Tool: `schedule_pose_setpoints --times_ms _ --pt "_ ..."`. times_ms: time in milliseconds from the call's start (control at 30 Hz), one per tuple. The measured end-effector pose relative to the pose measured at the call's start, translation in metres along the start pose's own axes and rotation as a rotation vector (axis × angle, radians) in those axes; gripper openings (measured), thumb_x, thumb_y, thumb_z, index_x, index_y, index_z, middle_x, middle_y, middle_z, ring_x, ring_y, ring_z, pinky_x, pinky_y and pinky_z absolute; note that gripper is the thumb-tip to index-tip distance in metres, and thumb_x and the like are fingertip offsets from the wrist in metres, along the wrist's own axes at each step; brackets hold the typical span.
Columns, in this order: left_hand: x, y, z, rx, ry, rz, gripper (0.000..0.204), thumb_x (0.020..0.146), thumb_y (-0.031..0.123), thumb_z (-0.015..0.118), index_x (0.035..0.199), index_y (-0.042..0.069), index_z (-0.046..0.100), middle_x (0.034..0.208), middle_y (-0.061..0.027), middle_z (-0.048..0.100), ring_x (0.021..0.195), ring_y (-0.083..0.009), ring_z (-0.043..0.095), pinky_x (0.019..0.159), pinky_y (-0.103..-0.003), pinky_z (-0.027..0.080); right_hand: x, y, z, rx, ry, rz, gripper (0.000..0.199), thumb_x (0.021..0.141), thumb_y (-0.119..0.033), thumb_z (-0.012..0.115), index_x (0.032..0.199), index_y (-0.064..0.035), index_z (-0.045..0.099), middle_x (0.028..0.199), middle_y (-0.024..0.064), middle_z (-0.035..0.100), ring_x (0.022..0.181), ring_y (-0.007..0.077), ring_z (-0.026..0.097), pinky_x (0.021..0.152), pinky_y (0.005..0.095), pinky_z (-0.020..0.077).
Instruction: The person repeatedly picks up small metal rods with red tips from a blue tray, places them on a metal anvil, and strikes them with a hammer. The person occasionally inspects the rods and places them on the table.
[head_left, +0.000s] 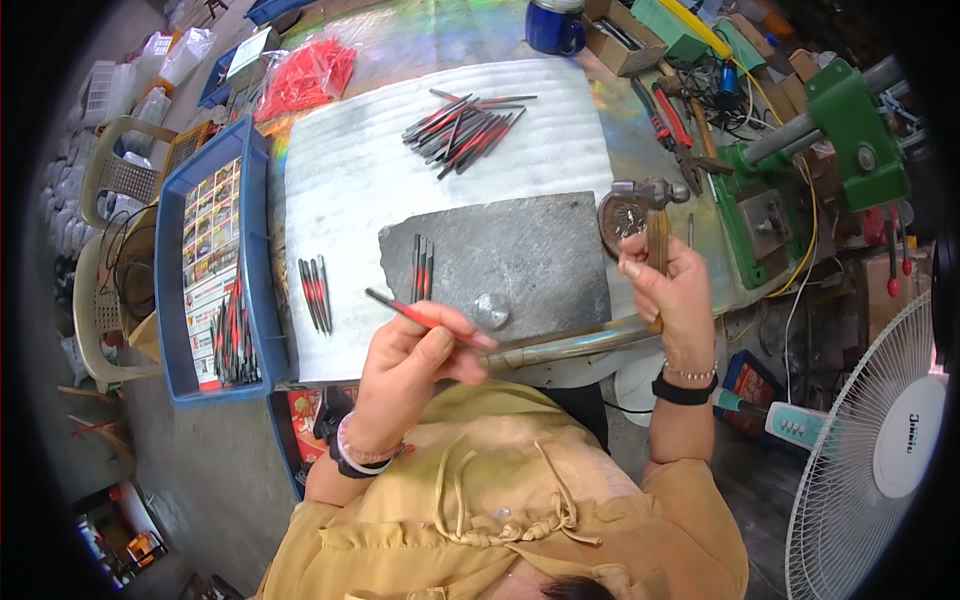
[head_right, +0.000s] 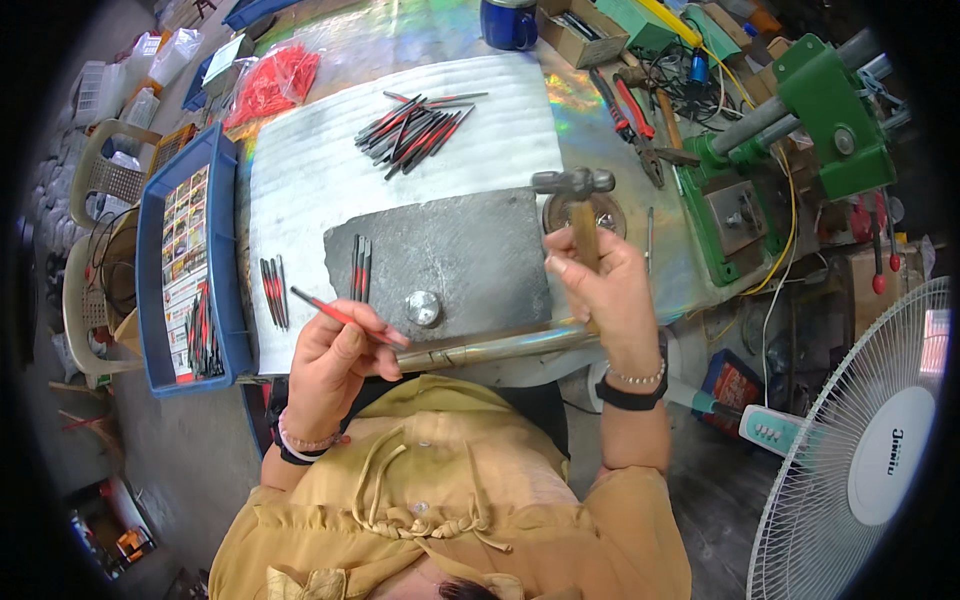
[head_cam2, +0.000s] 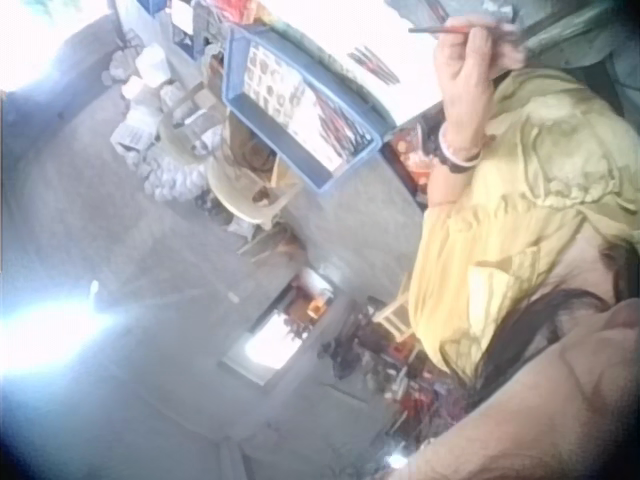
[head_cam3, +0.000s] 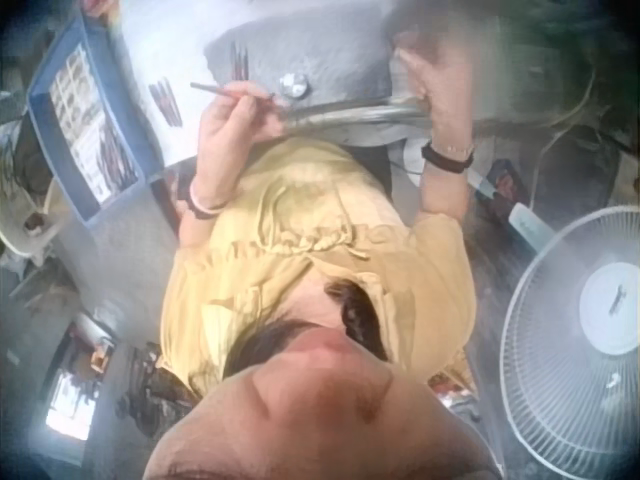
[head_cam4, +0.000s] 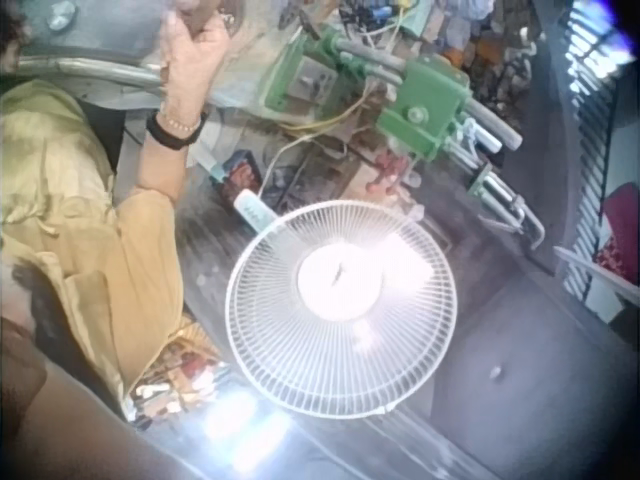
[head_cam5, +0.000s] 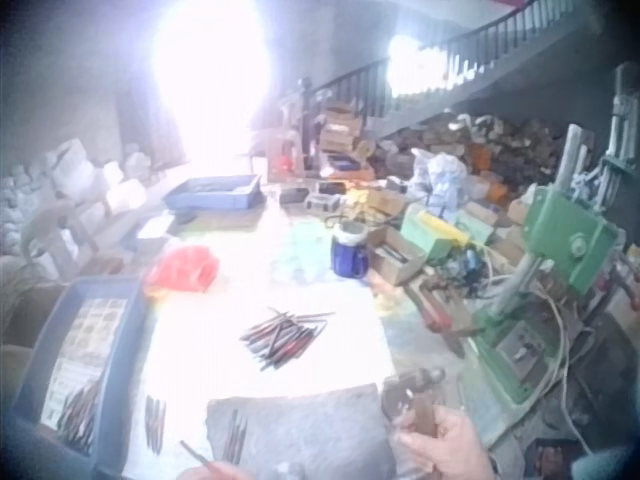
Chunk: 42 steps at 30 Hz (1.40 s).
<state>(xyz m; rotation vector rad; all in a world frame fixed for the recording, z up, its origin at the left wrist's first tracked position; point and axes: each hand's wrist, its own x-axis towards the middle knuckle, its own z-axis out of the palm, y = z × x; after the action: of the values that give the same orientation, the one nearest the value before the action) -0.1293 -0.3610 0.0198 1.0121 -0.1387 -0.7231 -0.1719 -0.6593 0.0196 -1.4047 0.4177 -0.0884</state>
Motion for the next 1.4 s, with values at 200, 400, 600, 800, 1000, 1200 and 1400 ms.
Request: schedule_pose_setpoints --times_ms 200,400,600,800,1000,1200,1400 --pt "0.007 -0.011 0.008 -0.237 -0.029 -0.042 0.016 0.098 0.009 0.055 0.113 0.003 0.057 0.106 -0.0158 0.068 0.078 -0.0150 0.067 0.071 -0.027 0.056 -0.035 0.000 0.053 0.242 -0.166 0.036 0.012 0.087 0.001 0.064 0.097 0.0010 0.058 0.083 0.0099 0.065 0.046 0.0033 0.044 0.039 0.0186 0.0342" --pt "0.006 -0.017 0.010 -0.481 -0.062 -0.081 0.018 0.099 0.014 0.056 0.113 0.004 0.057 0.104 -0.0152 0.068 0.073 -0.0138 0.066 0.067 -0.026 0.057 -0.053 -0.003 0.087 0.196 -0.277 0.079 0.009 0.090 -0.003 0.065 0.094 0.0019 0.059 0.080 0.0035 0.065 0.054 0.0034 0.051 0.049 0.0191 0.0424" --pt "0.003 -0.020 0.006 -0.580 -0.081 -0.123 0.019 0.099 0.018 0.057 0.112 0.004 0.057 0.101 -0.0149 0.069 0.071 -0.0123 0.065 0.063 -0.026 0.057 -0.061 0.002 0.105 0.049 -0.204 -0.103 0.009 0.090 -0.001 0.063 0.095 0.0034 0.057 0.077 0.0104 0.065 0.047 0.0041 0.047 0.040 0.0190 0.0338" --pt "-0.001 -0.024 0.005 -0.604 -0.061 -0.131 0.020 0.099 0.019 0.056 0.113 0.005 0.056 0.100 -0.0149 0.069 0.071 -0.0122 0.065 0.063 -0.026 0.057 -0.063 0.007 0.110 -0.179 -0.153 -0.277 0.009 0.091 -0.003 0.064 0.093 0.0028 0.057 0.076 0.0076 0.064 0.050 0.0038 0.048 0.044 0.0186 0.0349" --pt "-0.004 -0.026 0.006 -0.670 -0.079 -0.159 0.020 0.100 0.020 0.055 0.113 0.005 0.056 0.101 -0.0137 0.069 0.071 -0.0121 0.066 0.063 -0.027 0.057 -0.070 0.009 0.108 -0.127 -0.109 -0.140 0.012 0.088 -0.009 0.070 0.090 -0.0008 0.062 0.076 0.0046 0.068 0.068 0.0090 0.064 0.063 0.0257 0.0512" --pt "-0.005 -0.030 0.007 -0.648 -0.065 -0.123 0.018 0.099 0.019 0.056 0.111 0.005 0.057 0.100 -0.0108 0.069 0.071 -0.0120 0.066 0.063 -0.027 0.057 -0.067 0.020 0.112 -0.405 -0.031 -0.576 0.013 0.089 -0.008 0.069 0.091 0.0014 0.060 0.076 0.0081 0.066 0.056 0.0121 0.060 0.054 0.0250 0.0476" --pt "-0.010 -0.030 0.005 -0.533 0.029 -0.103 0.016 0.100 0.018 0.056 0.109 0.006 0.058 0.103 -0.0101 0.068 0.072 -0.0127 0.065 0.062 -0.026 0.055 -0.069 0.028 0.113 -0.490 -0.073 -0.613 0.026 0.083 -0.004 0.072 0.105 -0.0003 0.059 0.083 0.0086 0.067 0.068 0.0128 0.063 0.060 0.0286 0.0496"
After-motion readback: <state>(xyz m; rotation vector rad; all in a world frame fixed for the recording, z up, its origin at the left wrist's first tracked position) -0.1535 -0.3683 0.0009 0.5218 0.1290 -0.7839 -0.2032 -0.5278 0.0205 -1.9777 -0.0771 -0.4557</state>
